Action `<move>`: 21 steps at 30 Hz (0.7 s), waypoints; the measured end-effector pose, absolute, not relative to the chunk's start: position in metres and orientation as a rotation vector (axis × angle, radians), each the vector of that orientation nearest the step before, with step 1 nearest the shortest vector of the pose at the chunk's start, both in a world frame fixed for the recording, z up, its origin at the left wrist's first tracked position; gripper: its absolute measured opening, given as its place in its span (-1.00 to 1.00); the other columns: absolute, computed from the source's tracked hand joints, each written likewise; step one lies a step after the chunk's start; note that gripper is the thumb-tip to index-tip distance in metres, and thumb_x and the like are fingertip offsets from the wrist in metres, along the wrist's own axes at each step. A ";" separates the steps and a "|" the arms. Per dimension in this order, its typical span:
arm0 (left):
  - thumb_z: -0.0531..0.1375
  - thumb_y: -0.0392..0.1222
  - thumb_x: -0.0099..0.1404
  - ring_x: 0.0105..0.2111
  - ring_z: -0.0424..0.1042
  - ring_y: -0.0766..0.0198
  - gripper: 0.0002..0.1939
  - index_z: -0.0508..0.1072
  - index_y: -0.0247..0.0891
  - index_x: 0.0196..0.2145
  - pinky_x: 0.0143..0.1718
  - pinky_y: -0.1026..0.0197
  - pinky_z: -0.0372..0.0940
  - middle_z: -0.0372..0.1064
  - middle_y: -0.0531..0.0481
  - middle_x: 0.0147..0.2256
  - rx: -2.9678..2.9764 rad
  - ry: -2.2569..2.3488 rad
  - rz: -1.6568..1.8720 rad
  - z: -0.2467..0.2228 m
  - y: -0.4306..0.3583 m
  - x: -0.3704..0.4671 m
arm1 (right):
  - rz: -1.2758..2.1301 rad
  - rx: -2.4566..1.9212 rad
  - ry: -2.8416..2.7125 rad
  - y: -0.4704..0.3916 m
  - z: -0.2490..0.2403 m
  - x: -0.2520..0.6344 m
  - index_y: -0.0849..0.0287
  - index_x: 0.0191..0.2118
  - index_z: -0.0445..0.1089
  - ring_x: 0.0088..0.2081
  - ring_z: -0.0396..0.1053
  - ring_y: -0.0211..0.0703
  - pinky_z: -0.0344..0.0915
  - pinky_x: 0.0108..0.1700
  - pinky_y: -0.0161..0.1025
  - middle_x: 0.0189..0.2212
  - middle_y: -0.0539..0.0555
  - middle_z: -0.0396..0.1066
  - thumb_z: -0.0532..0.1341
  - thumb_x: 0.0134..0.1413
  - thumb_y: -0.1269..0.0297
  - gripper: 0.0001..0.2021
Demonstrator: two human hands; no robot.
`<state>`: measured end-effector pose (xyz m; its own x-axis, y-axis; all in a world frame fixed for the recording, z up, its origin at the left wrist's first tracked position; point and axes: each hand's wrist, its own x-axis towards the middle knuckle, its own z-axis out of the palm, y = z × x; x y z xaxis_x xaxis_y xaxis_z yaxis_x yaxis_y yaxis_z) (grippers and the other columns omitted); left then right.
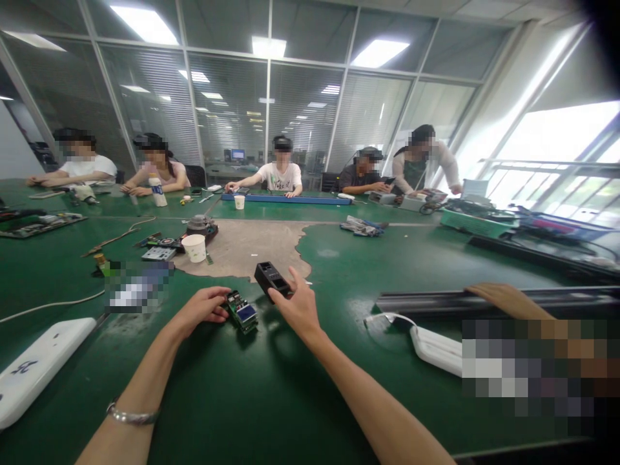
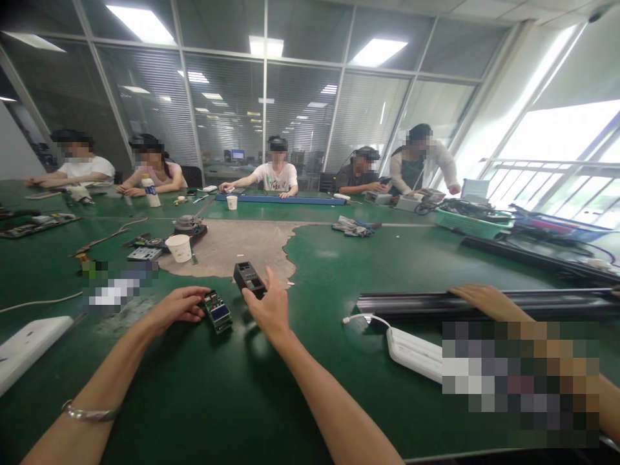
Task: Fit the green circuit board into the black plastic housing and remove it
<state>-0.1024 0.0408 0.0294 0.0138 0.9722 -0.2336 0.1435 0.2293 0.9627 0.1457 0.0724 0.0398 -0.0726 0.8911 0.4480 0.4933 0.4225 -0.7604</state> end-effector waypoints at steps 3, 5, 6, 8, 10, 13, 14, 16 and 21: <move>0.17 -0.14 0.17 -0.37 0.47 0.26 -0.55 0.35 -0.27 0.03 -0.32 0.16 0.42 0.38 -0.17 -0.12 1.150 1.394 0.928 0.029 0.042 -0.103 | 0.514 -1.338 -1.776 0.084 0.030 0.155 0.25 0.24 0.05 -0.06 0.39 -0.02 0.26 0.00 -0.15 -0.11 0.16 0.45 0.27 -0.09 0.15 -0.24; 0.16 -0.16 0.16 -0.37 0.47 0.27 -0.55 0.35 -0.27 0.03 -0.32 0.17 0.42 0.39 -0.16 -0.14 1.145 1.388 0.933 0.027 0.043 -0.103 | 0.520 -1.405 -1.837 0.087 0.025 0.159 0.24 0.22 0.08 -0.08 0.40 -0.01 0.26 -0.03 -0.16 -0.13 0.15 0.46 0.28 -0.12 0.18 -0.26; 0.16 -0.17 0.16 -0.38 0.47 0.27 -0.55 0.36 -0.27 0.03 -0.32 0.17 0.42 0.40 -0.15 -0.16 1.140 1.385 0.934 0.027 0.044 -0.103 | 0.519 -1.432 -1.878 0.087 0.024 0.160 0.23 0.20 0.10 -0.09 0.40 -0.01 0.27 -0.06 -0.17 -0.15 0.15 0.46 0.27 -0.12 0.20 -0.28; 0.17 -0.19 0.15 -0.39 0.47 0.27 -0.54 0.36 -0.28 0.03 -0.31 0.17 0.42 0.42 -0.14 -0.19 1.126 1.381 0.927 0.026 0.044 -0.103 | 0.495 -1.474 -1.969 0.087 0.022 0.161 0.24 0.16 0.14 -0.10 0.40 0.01 0.27 -0.08 -0.18 -0.16 0.17 0.45 0.26 -0.13 0.21 -0.32; 0.18 -0.19 0.14 -0.39 0.47 0.27 -0.53 0.36 -0.29 0.03 -0.30 0.17 0.42 0.43 -0.15 -0.21 1.117 1.378 0.915 0.027 0.044 -0.103 | 0.427 -1.482 -2.035 0.087 0.021 0.161 0.27 0.14 0.16 -0.06 0.35 0.05 0.25 -0.06 -0.16 -0.13 0.21 0.41 0.27 -0.14 0.17 -0.33; 0.19 -0.16 0.14 -0.37 0.48 0.25 -0.52 0.36 -0.31 0.03 -0.27 0.15 0.42 0.43 -0.17 -0.19 1.110 1.381 0.908 0.028 0.044 -0.102 | 0.332 -1.438 -2.054 0.088 0.020 0.161 0.33 0.17 0.11 0.06 0.25 0.10 0.18 0.03 -0.12 -0.05 0.27 0.34 0.27 -0.13 0.15 -0.28; 0.20 -0.16 0.13 -0.37 0.49 0.24 -0.51 0.35 -0.31 0.04 -0.26 0.14 0.42 0.43 -0.18 -0.19 1.103 1.386 0.908 0.028 0.044 -0.102 | 0.328 -1.420 -2.044 0.088 0.021 0.161 0.33 0.18 0.10 0.07 0.23 0.09 0.17 0.05 -0.11 -0.03 0.28 0.33 0.26 -0.12 0.17 -0.28; 0.21 -0.15 0.13 -0.35 0.50 0.22 -0.50 0.34 -0.33 0.04 -0.24 0.12 0.41 0.42 -0.20 -0.18 1.085 1.395 0.906 0.030 0.043 -0.102 | 0.360 -1.375 -2.004 0.086 0.023 0.160 0.32 0.20 0.07 0.06 0.26 0.06 0.17 0.06 -0.11 -0.02 0.27 0.34 0.24 -0.07 0.20 -0.30; 0.21 -0.15 0.13 -0.35 0.50 0.21 -0.50 0.34 -0.35 0.02 -0.23 0.12 0.41 0.42 -0.19 -0.20 1.075 1.395 0.906 0.033 0.040 -0.101 | 0.576 -1.151 -1.874 0.069 0.037 0.147 0.24 0.26 -0.01 -0.12 0.40 -0.04 0.28 -0.06 -0.13 -0.11 0.19 0.43 0.21 0.01 0.09 -0.27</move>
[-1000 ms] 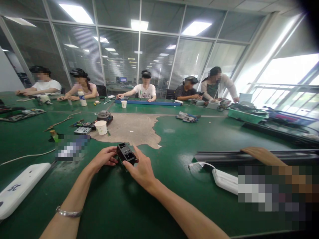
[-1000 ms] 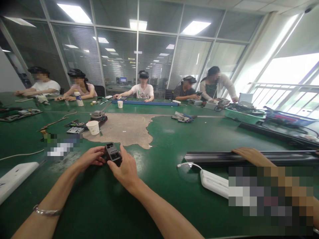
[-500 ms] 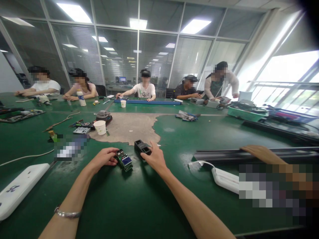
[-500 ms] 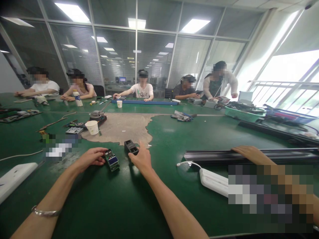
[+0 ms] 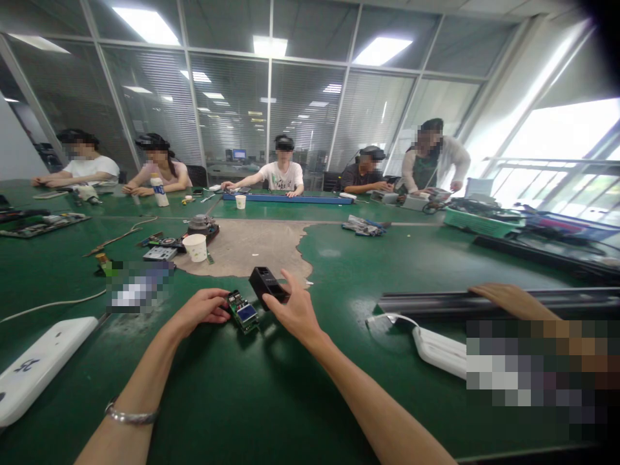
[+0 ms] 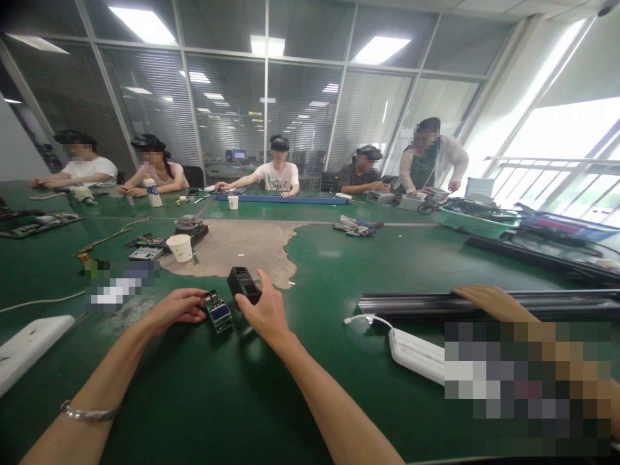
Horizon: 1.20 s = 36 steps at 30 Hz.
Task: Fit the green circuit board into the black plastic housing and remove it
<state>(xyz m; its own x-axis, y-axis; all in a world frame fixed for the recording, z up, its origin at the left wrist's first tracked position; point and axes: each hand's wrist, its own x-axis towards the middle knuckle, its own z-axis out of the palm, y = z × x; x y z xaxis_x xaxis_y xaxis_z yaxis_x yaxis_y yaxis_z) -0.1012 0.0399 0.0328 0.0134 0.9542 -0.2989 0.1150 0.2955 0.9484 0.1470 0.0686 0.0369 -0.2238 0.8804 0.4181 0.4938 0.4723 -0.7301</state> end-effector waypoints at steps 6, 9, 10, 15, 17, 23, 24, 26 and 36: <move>0.20 -0.16 0.11 -0.37 0.48 0.26 -0.60 0.40 -0.34 -0.08 -0.26 0.17 0.40 0.42 -0.11 -0.27 1.118 1.344 0.916 0.030 0.040 -0.101 | 0.719 -1.000 -1.909 0.044 0.048 0.126 0.16 0.24 0.04 -0.21 0.44 -0.06 0.32 -0.15 -0.16 -0.20 0.10 0.48 0.26 -0.02 0.09 -0.28; 0.18 -0.19 0.10 -0.38 0.48 0.25 -0.63 0.43 -0.34 -0.11 -0.25 0.16 0.39 0.43 -0.11 -0.29 1.139 1.330 0.908 0.026 0.041 -0.103 | 0.674 -0.996 -1.965 0.038 0.049 0.119 0.16 0.23 0.04 -0.22 0.43 -0.03 0.32 -0.18 -0.15 -0.23 0.09 0.48 0.28 -0.03 0.12 -0.28; 0.17 -0.20 0.09 -0.38 0.48 0.25 -0.63 0.43 -0.34 -0.12 -0.25 0.15 0.39 0.43 -0.11 -0.29 1.148 1.324 0.903 0.026 0.041 -0.103 | 0.648 -0.996 -1.982 0.037 0.048 0.117 0.15 0.23 0.04 -0.21 0.43 -0.02 0.31 -0.17 -0.15 -0.22 0.10 0.47 0.28 -0.04 0.12 -0.28; 0.14 -0.20 0.09 -0.36 0.48 0.24 -0.61 0.43 -0.30 -0.10 -0.23 0.15 0.39 0.45 -0.13 -0.24 1.188 1.336 0.900 0.028 0.041 -0.105 | 0.469 -0.983 -2.076 0.033 0.046 0.109 0.16 0.26 -0.03 -0.05 0.34 0.04 0.25 -0.03 -0.08 -0.02 0.19 0.36 0.29 -0.07 0.12 -0.21; 0.13 -0.20 0.09 -0.36 0.49 0.23 -0.56 0.39 -0.27 -0.03 -0.26 0.15 0.39 0.46 -0.14 -0.22 1.193 1.363 0.908 0.029 0.041 -0.105 | 0.425 -0.984 -2.127 0.032 0.044 0.107 0.18 0.28 -0.08 -0.03 0.31 0.05 0.22 0.00 -0.06 -0.01 0.21 0.33 0.27 -0.05 0.13 -0.20; 0.15 -0.17 0.11 -0.42 0.49 0.25 -0.42 0.26 -0.21 0.12 -0.31 0.11 0.41 0.43 -0.16 -0.15 1.156 1.406 0.947 0.031 0.040 -0.106 | 0.393 -1.033 -2.225 0.026 0.037 0.108 0.27 0.30 -0.16 -0.04 0.29 0.06 0.22 -0.01 -0.08 -0.04 0.25 0.34 0.23 -0.01 0.14 -0.17; 0.15 -0.16 0.11 -0.43 0.49 0.25 -0.42 0.26 -0.23 0.12 -0.31 0.12 0.41 0.44 -0.16 -0.19 1.159 1.401 0.934 0.032 0.040 -0.106 | 0.386 -1.037 -2.231 0.025 0.036 0.108 0.29 0.30 -0.15 -0.03 0.28 0.07 0.21 0.00 -0.07 -0.02 0.26 0.32 0.23 -0.01 0.12 -0.17; 0.16 -0.14 0.12 -0.43 0.49 0.24 -0.42 0.27 -0.24 0.12 -0.33 0.14 0.41 0.46 -0.14 -0.25 1.163 1.399 0.906 0.034 0.039 -0.105 | 0.382 -1.046 -2.231 0.023 0.034 0.109 0.30 0.29 -0.13 -0.01 0.26 0.09 0.20 0.02 -0.06 0.01 0.28 0.29 0.23 -0.01 0.08 -0.17; 0.19 -0.08 0.14 -0.42 0.50 0.21 -0.39 0.24 -0.27 0.14 -0.28 0.11 0.41 0.48 -0.15 -0.28 1.141 1.371 0.890 0.033 0.040 -0.103 | 0.475 -1.027 -2.151 0.027 0.020 0.112 0.23 0.27 -0.03 -0.04 0.28 0.04 0.22 0.03 -0.05 -0.03 0.21 0.33 0.25 -0.02 0.20 -0.25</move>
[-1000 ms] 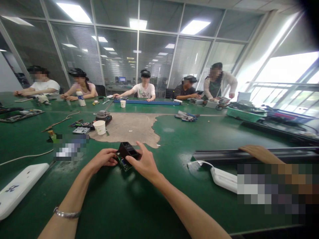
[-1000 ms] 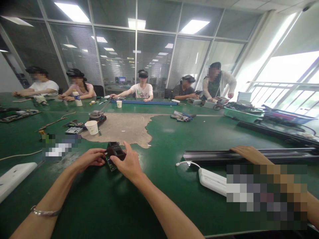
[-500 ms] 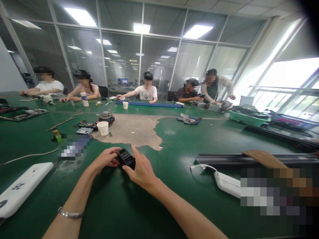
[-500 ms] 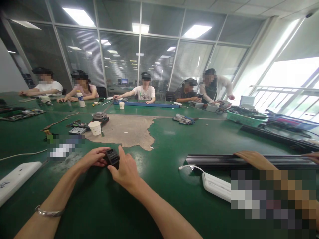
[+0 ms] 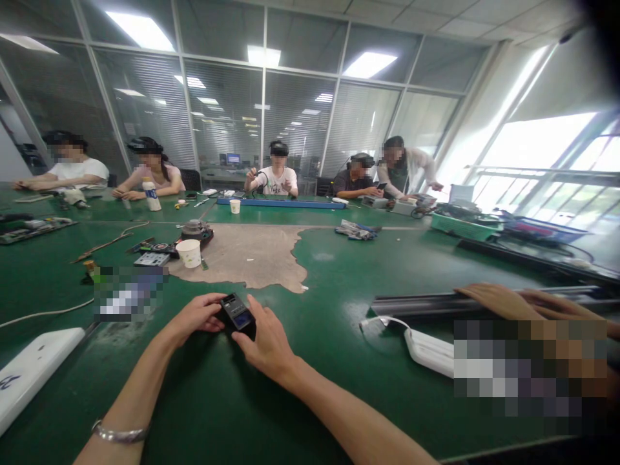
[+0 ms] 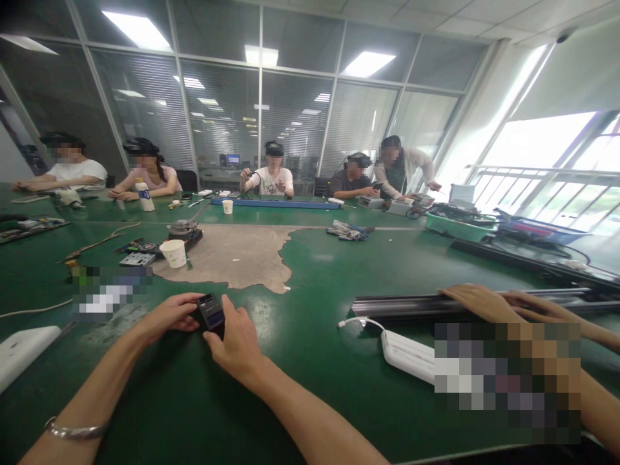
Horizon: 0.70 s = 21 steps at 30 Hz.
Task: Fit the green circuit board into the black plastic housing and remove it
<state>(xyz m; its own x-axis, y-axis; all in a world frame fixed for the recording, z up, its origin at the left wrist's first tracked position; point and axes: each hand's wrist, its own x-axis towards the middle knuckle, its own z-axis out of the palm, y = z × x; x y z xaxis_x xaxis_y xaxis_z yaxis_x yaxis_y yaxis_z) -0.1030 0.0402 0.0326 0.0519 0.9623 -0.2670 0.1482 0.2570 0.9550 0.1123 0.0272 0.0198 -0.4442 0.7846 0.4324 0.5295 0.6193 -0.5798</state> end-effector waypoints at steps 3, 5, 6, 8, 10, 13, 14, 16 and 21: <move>0.19 -0.05 0.17 -0.41 0.51 0.20 -0.40 0.23 -0.25 0.15 -0.29 0.09 0.42 0.48 -0.17 -0.25 1.126 1.359 0.898 0.031 0.041 -0.103 | 0.539 -1.022 -2.054 0.028 0.021 0.112 0.18 0.27 -0.02 -0.01 0.28 0.02 0.22 0.05 -0.06 0.01 0.19 0.32 0.26 -0.04 0.21 -0.25; 0.21 -0.04 0.16 -0.40 0.52 0.19 -0.41 0.25 -0.23 0.13 -0.30 0.09 0.42 0.45 -0.20 -0.15 1.115 1.346 0.914 0.031 0.041 -0.103 | 0.575 -0.997 -1.978 0.029 0.026 0.113 0.16 0.27 -0.03 0.02 0.28 0.00 0.22 0.05 -0.07 0.01 0.16 0.32 0.26 -0.03 0.22 -0.26; 0.22 -0.04 0.15 -0.40 0.52 0.19 -0.42 0.27 -0.23 0.11 -0.30 0.09 0.43 0.43 -0.22 -0.12 1.110 1.344 0.925 0.032 0.041 -0.103 | 0.585 -0.980 -1.942 0.030 0.030 0.115 0.15 0.27 -0.04 0.02 0.29 -0.02 0.23 0.05 -0.09 0.01 0.15 0.33 0.25 -0.02 0.21 -0.26; 0.23 -0.05 0.14 -0.38 0.53 0.18 -0.42 0.28 -0.25 0.10 -0.29 0.09 0.43 0.43 -0.22 -0.11 1.097 1.342 0.937 0.032 0.040 -0.102 | 0.584 -0.959 -1.878 0.034 0.039 0.120 0.16 0.28 -0.08 0.02 0.30 -0.04 0.25 0.04 -0.12 0.01 0.14 0.34 0.22 0.02 0.20 -0.27; 0.24 -0.06 0.15 -0.35 0.53 0.17 -0.42 0.28 -0.28 0.10 -0.25 0.09 0.43 0.44 -0.22 -0.15 1.077 1.332 0.933 0.033 0.039 -0.102 | 0.559 -0.982 -1.828 0.042 0.046 0.127 0.18 0.29 -0.10 0.00 0.32 -0.06 0.27 0.01 -0.15 0.00 0.15 0.35 0.19 0.05 0.18 -0.28; 0.24 -0.09 0.15 -0.31 0.53 0.16 -0.44 0.29 -0.30 0.09 -0.19 0.10 0.42 0.43 -0.24 -0.12 1.052 1.319 0.922 0.033 0.039 -0.100 | 0.486 -1.133 -1.805 0.057 0.050 0.140 0.19 0.27 -0.03 -0.05 0.36 -0.05 0.27 0.00 -0.15 -0.04 0.16 0.39 0.18 0.03 0.17 -0.31; 0.24 -0.10 0.15 -0.31 0.53 0.16 -0.44 0.30 -0.30 0.09 -0.19 0.11 0.42 0.42 -0.25 -0.10 1.044 1.323 0.920 0.033 0.040 -0.100 | 0.462 -1.203 -1.824 0.062 0.049 0.145 0.20 0.25 0.01 -0.06 0.37 -0.02 0.26 -0.01 -0.13 -0.06 0.16 0.40 0.19 0.01 0.16 -0.31; 0.25 -0.12 0.13 -0.32 0.53 0.16 -0.44 0.30 -0.30 0.09 -0.22 0.12 0.43 0.41 -0.26 -0.09 1.033 1.335 0.920 0.033 0.040 -0.099 | 0.431 -1.323 -1.884 0.069 0.046 0.153 0.22 0.22 0.07 -0.08 0.38 0.03 0.26 -0.02 -0.12 -0.10 0.19 0.42 0.22 -0.03 0.15 -0.31; 0.24 -0.17 0.11 -0.32 0.53 0.20 -0.43 0.31 -0.31 0.09 -0.22 0.15 0.43 0.44 -0.23 -0.13 1.052 1.336 0.902 0.033 0.041 -0.098 | 0.346 -1.515 -2.096 0.072 0.042 0.163 0.22 0.23 0.04 -0.14 0.40 0.10 0.27 -0.14 -0.11 -0.21 0.21 0.45 0.25 -0.12 0.19 -0.25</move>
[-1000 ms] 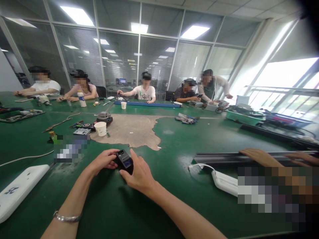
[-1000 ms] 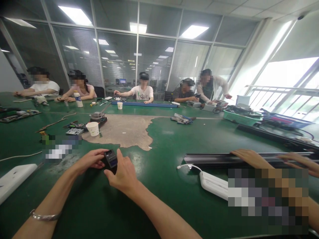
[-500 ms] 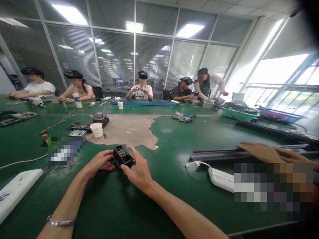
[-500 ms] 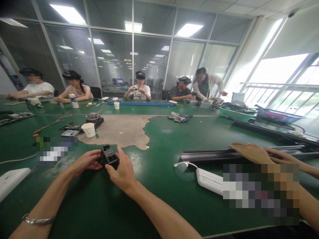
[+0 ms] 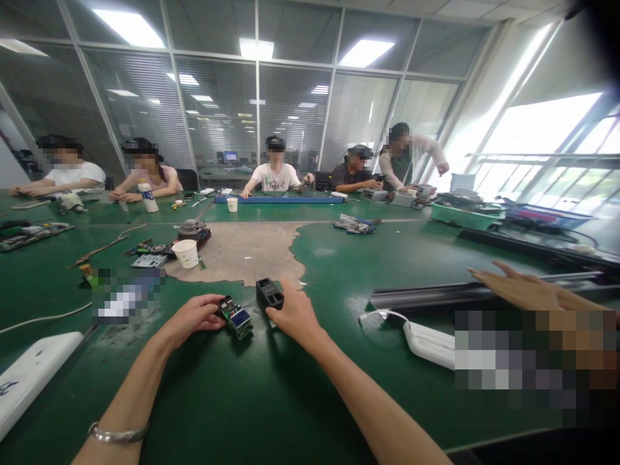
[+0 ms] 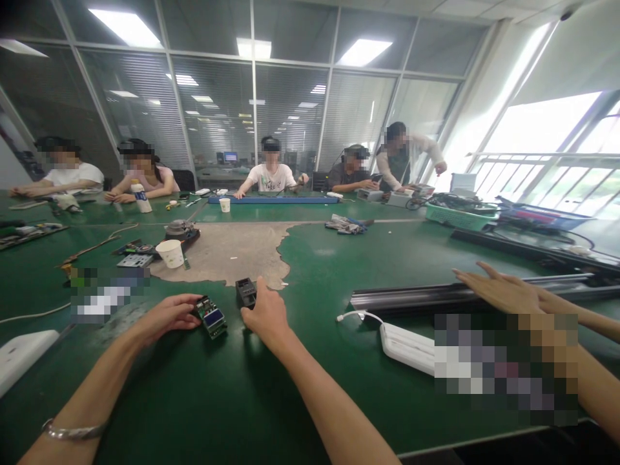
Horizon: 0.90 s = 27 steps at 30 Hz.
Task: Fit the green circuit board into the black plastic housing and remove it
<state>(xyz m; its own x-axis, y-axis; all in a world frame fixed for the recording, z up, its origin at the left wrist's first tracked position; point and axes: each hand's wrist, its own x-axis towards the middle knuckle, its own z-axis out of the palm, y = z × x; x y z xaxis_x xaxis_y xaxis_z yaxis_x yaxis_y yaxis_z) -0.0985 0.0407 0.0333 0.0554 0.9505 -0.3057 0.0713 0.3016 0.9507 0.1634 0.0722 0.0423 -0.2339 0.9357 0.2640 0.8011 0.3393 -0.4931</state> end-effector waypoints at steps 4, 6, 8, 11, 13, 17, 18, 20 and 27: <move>0.26 -0.19 0.09 -0.27 0.51 0.20 -0.46 0.34 -0.34 0.05 -0.16 0.16 0.40 0.44 -0.22 -0.13 1.065 1.319 0.884 0.033 0.040 -0.099 | 0.301 -1.553 -2.223 0.068 0.043 0.163 0.34 0.26 -0.06 -0.11 0.36 0.15 0.25 -0.12 -0.07 -0.13 0.32 0.39 0.25 -0.11 0.17 -0.17; 0.28 -0.20 0.08 -0.25 0.51 0.20 -0.49 0.37 -0.35 0.01 -0.13 0.17 0.39 0.44 -0.22 -0.12 1.079 1.296 0.876 0.033 0.040 -0.099 | 0.305 -1.523 -2.239 0.067 0.043 0.164 0.34 0.27 -0.08 -0.05 0.32 0.16 0.23 -0.09 -0.07 -0.07 0.35 0.35 0.26 -0.11 0.13 -0.15; 0.28 -0.22 0.07 -0.24 0.50 0.21 -0.51 0.38 -0.35 -0.01 -0.12 0.19 0.38 0.45 -0.21 -0.13 1.094 1.279 0.870 0.033 0.039 -0.099 | 0.316 -1.494 -2.231 0.069 0.041 0.164 0.32 0.27 -0.09 -0.03 0.31 0.14 0.22 -0.06 -0.08 -0.04 0.33 0.34 0.26 -0.11 0.17 -0.16; 0.29 -0.22 0.06 -0.27 0.50 0.23 -0.51 0.40 -0.35 -0.02 -0.15 0.20 0.39 0.46 -0.19 -0.15 1.089 1.278 0.876 0.033 0.039 -0.099 | 0.349 -1.418 -2.164 0.070 0.043 0.162 0.34 0.28 -0.10 -0.06 0.34 0.11 0.22 -0.06 -0.09 -0.06 0.31 0.36 0.21 -0.06 0.25 -0.21; 0.29 -0.21 0.06 -0.27 0.50 0.23 -0.51 0.40 -0.36 -0.03 -0.15 0.20 0.39 0.45 -0.20 -0.15 1.075 1.274 0.883 0.033 0.039 -0.099 | 0.399 -1.308 -2.081 0.068 0.048 0.159 0.33 0.28 -0.11 -0.09 0.36 0.07 0.24 -0.06 -0.10 -0.09 0.27 0.39 0.18 -0.02 0.24 -0.23; 0.29 -0.20 0.06 -0.27 0.49 0.24 -0.52 0.41 -0.36 -0.04 -0.13 0.19 0.37 0.45 -0.21 -0.14 1.077 1.236 0.905 0.034 0.038 -0.099 | 0.566 -1.083 -1.962 0.056 0.064 0.147 0.22 0.29 -0.10 -0.16 0.39 -0.04 0.27 -0.09 -0.15 -0.17 0.14 0.44 0.17 0.01 0.21 -0.27; 0.29 -0.20 0.06 -0.26 0.49 0.24 -0.53 0.41 -0.35 -0.04 -0.13 0.19 0.36 0.45 -0.20 -0.14 1.085 1.222 0.910 0.034 0.038 -0.098 | 0.593 -1.053 -1.958 0.052 0.067 0.145 0.21 0.29 -0.08 -0.17 0.40 -0.05 0.28 -0.10 -0.15 -0.18 0.12 0.45 0.18 0.01 0.21 -0.27; 0.27 -0.23 0.07 -0.26 0.47 0.25 -0.55 0.42 -0.35 -0.05 -0.11 0.18 0.34 0.45 -0.18 -0.15 1.106 1.193 0.924 0.034 0.037 -0.097 | 0.608 -1.024 -1.979 0.045 0.069 0.140 0.20 0.28 -0.05 -0.18 0.40 -0.04 0.28 -0.10 -0.15 -0.19 0.11 0.45 0.20 -0.02 0.21 -0.26; 0.21 -0.34 0.04 -0.16 0.45 0.18 -0.55 0.42 -0.31 -0.05 -0.09 0.15 0.32 0.42 -0.18 -0.10 1.171 1.130 0.971 0.038 0.034 -0.095 | 0.526 -1.002 -2.121 0.036 0.065 0.124 0.23 0.29 -0.09 -0.11 0.36 0.03 0.24 -0.05 -0.12 -0.13 0.18 0.41 0.21 -0.03 0.18 -0.22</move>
<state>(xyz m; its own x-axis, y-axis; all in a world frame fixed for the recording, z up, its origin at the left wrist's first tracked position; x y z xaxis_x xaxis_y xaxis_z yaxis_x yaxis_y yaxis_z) -0.0945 0.0336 0.0383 0.1852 0.9715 -0.1479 -0.0001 0.1506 0.9886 0.1240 0.0361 0.0652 -0.4380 0.7869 0.4347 0.4930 0.6146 -0.6158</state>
